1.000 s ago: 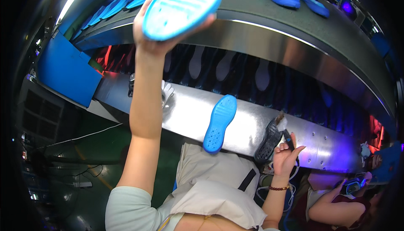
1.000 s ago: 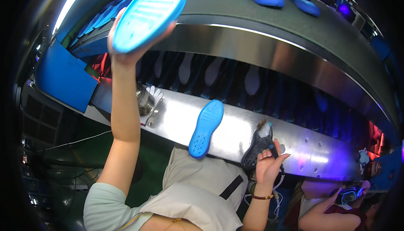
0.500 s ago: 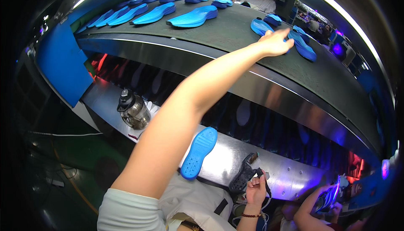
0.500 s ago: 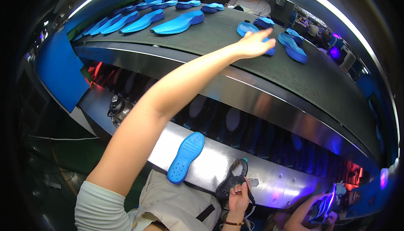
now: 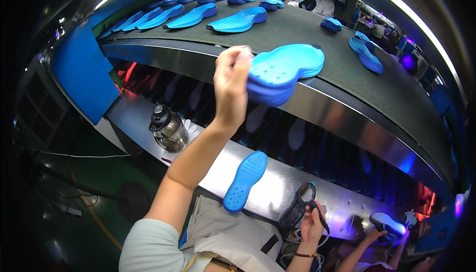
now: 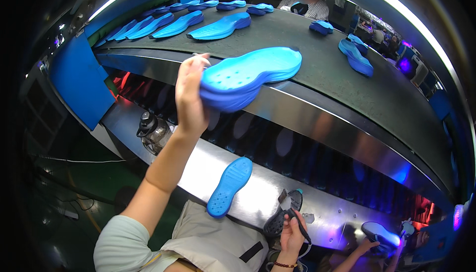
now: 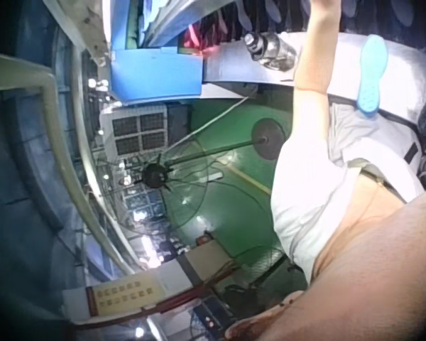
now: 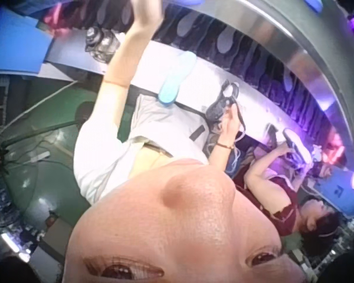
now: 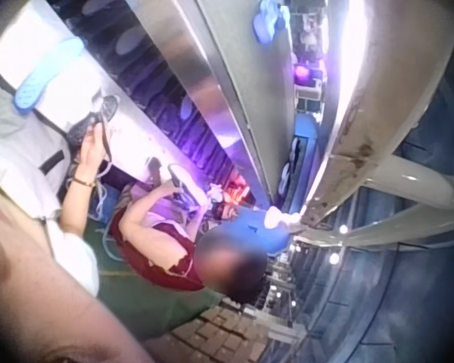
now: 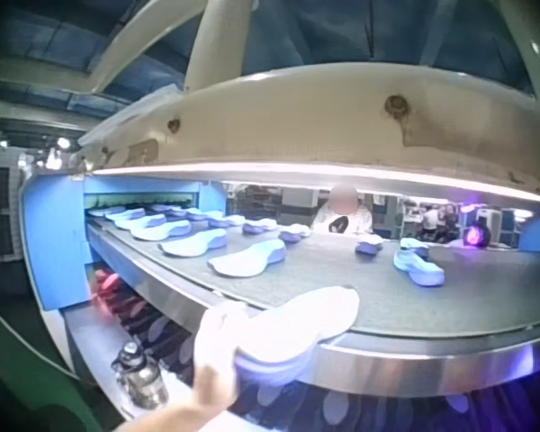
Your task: The person applies liquid to shoe soles using a brush applicator tool and places the finished soles onto a conveyor belt.
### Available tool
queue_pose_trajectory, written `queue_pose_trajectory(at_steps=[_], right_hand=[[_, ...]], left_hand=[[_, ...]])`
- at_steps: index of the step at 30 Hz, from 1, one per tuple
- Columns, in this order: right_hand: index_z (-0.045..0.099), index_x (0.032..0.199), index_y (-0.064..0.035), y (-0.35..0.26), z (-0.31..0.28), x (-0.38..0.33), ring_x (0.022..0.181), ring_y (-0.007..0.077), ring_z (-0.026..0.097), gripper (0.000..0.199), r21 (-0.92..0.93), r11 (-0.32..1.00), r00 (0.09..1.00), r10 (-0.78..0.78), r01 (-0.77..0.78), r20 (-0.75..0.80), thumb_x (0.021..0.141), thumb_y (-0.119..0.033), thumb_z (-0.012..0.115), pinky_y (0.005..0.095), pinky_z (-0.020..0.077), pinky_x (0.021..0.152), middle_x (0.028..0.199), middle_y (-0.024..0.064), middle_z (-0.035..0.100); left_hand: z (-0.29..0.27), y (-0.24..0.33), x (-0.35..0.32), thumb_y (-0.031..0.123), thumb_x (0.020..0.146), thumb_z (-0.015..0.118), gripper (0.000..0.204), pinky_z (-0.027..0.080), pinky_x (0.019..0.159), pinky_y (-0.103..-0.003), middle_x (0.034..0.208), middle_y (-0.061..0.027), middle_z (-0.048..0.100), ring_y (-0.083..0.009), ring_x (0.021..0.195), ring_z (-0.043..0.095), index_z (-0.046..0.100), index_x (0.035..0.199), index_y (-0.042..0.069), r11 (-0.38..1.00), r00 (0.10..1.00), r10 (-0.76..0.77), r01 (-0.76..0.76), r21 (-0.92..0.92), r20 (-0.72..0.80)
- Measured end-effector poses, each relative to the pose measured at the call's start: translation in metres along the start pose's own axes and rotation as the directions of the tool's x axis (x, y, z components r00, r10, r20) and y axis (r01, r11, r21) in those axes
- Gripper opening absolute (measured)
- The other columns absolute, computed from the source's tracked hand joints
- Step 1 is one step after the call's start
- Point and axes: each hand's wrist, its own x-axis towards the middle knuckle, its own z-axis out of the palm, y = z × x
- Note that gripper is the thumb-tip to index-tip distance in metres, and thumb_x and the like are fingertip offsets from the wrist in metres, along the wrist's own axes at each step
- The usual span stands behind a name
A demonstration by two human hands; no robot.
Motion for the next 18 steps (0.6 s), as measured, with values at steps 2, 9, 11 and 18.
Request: queue_pose_trajectory(at_steps=[2,9,11,18], right_hand=[[0.050,0.109,0.0038,-0.008,0.004,0.004,0.084,0.0197,0.060,0.027,0.007,1.000,0.999,-0.011,0.011,0.041,0.083,-0.001,0.052,0.0237,0.0498,0.068,0.099,0.0126,0.058],[0.055,0.101,0.0032,-0.022,0.015,0.003,0.101,0.0253,0.054,0.024,0.079,0.984,0.966,-0.174,0.161,0.192,0.078,-0.001,0.055,0.0341,0.0425,0.090,0.105,0.0180,0.057],[0.056,0.101,0.0045,-0.022,0.023,-0.001,0.105,0.0277,0.053,0.024,0.103,0.983,0.960,-0.171,0.151,0.220,0.078,-0.002,0.054,0.0361,0.0391,0.094,0.106,0.0197,0.057],[0.056,0.101,0.0053,0.004,0.061,0.013,0.091,0.0210,0.057,0.023,-0.124,0.992,0.963,0.019,0.015,0.269,0.079,-0.002,0.054,0.0297,0.0438,0.084,0.100,0.0165,0.059]], left_hand=[[-0.020,0.003,-0.020,0.014,0.080,0.054,0.050,0.039,0.088,-0.029,0.105,-0.0090,0.048,-0.0180,0.097,0.050,0.033,0.122,-0.003,0.852,0.895,-0.440,0.443,-0.278,0.077],[-0.101,-0.023,-0.131,0.031,0.073,0.061,0.075,0.039,0.093,-0.043,0.120,-0.0236,0.044,-0.0335,0.107,0.050,0.025,0.129,-0.005,0.176,0.494,-0.560,0.855,-0.487,0.665],[-0.106,-0.048,-0.166,0.034,0.073,0.061,0.079,0.039,0.093,-0.045,0.121,-0.0258,0.043,-0.0361,0.107,0.049,0.024,0.130,-0.005,0.028,0.260,-0.576,0.954,-0.299,0.775],[-0.073,-0.051,-0.218,0.072,0.074,0.031,0.089,0.040,0.090,-0.047,0.123,-0.0231,0.042,-0.0351,0.108,0.048,0.024,0.134,0.006,-0.048,0.191,-0.711,0.947,-0.318,0.677]])
